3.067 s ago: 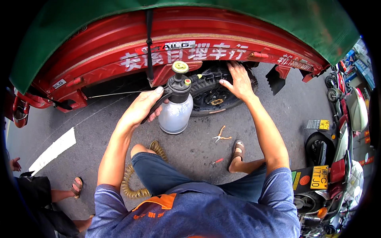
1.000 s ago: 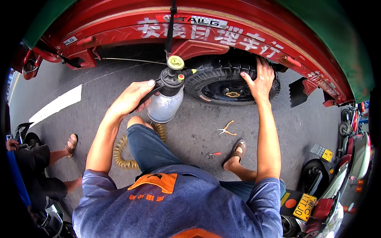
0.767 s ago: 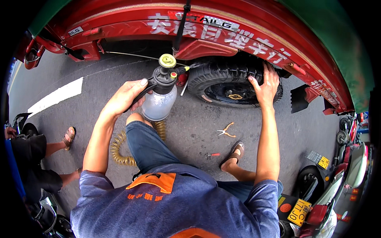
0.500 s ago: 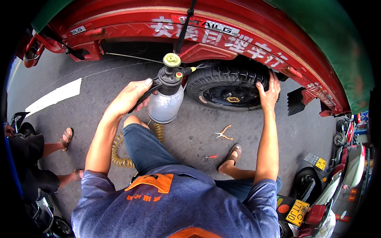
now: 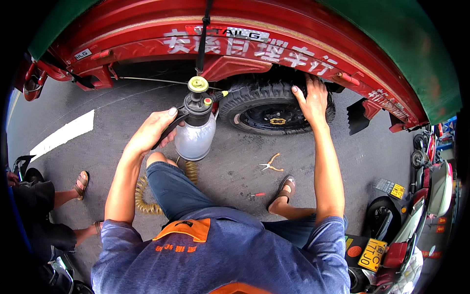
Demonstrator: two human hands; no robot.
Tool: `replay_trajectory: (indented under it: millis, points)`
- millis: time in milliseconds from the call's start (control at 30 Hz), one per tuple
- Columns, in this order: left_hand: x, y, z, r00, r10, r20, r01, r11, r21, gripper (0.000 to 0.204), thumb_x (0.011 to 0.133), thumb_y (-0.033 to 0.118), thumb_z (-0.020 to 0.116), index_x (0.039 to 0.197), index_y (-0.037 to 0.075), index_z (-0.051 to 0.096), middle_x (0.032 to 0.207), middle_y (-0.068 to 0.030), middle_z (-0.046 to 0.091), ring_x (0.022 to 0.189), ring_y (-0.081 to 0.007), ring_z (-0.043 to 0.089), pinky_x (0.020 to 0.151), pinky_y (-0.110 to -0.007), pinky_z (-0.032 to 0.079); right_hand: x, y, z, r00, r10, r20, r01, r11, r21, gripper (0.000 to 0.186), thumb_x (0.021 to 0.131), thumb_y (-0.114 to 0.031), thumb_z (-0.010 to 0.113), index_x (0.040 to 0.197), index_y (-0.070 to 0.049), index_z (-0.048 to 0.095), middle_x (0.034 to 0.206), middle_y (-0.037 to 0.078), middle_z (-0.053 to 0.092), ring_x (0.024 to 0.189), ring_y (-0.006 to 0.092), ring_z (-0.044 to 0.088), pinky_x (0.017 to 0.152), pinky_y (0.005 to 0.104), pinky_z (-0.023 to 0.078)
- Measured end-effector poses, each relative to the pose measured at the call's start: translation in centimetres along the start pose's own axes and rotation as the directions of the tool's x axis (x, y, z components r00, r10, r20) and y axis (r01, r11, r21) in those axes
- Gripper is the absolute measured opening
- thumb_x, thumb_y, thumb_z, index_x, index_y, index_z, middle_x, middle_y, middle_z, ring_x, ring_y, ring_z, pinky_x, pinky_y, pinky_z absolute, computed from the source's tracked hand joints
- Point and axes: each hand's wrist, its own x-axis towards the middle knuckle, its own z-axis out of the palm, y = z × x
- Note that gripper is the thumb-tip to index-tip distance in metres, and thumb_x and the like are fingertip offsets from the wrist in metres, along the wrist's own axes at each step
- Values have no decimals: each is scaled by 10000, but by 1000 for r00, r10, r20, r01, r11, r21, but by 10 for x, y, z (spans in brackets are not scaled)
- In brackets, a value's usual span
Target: The person sprays liquid on a tire to identify a leak, uses a tool to apply pressure to a valve, and then uses a red jack to lift the vehicle before clearing tools from the ground.
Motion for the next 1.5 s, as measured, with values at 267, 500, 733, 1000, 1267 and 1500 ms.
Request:
replay_trajectory:
  millis: [267,500,733,1000,1267,1500]
  points:
    - [-12,11,-3,997,41,63,-46,995,84,546,986,515,432,941,11,635,585,-2,514,447,-61,441,427,-213,351,-1,-2,7,997,-18,-69,20,999,31,676,868,-524,584,1289,4,545,1254,201,567,1189,374,486,1039,469,337]
    - [17,42,30,980,122,160,-131,990,49,546,993,517,407,961,19,628,594,-5,517,442,-57,442,432,-212,348,-2,1,6,997,-3,-77,5,1000,29,646,867,-513,595,1278,-15,563,1253,203,566,1175,374,490,1029,466,343]
    - [22,38,37,968,145,205,-147,989,-9,571,995,530,393,959,10,626,585,-13,517,436,-59,443,433,-215,349,-2,0,8,995,-11,-99,16,998,53,624,864,-488,610,1280,-26,565,1239,196,571,1147,375,502,1014,467,351]
    - [-6,-8,-6,999,25,47,-25,1000,6,524,995,501,429,942,19,628,579,6,508,439,-52,430,425,-208,343,-2,3,12,992,-37,-119,42,999,33,607,877,-476,600,1291,-34,558,1237,192,569,1136,374,506,1003,461,354]
    - [-27,-29,-32,1000,-3,-28,6,996,93,534,996,502,419,942,15,631,582,11,508,448,-49,445,411,-203,332,-3,4,17,995,-33,-93,38,998,50,600,887,-465,597,1301,-34,552,1286,211,547,1184,379,490,1009,470,344]
    - [-22,-24,-18,1000,-15,-1,15,999,48,553,981,529,425,941,20,638,587,20,503,434,-39,425,410,-199,326,-15,29,20,985,53,-162,-34,993,117,547,891,-436,596,1262,-34,583,1257,184,594,1172,369,528,1016,453,366]
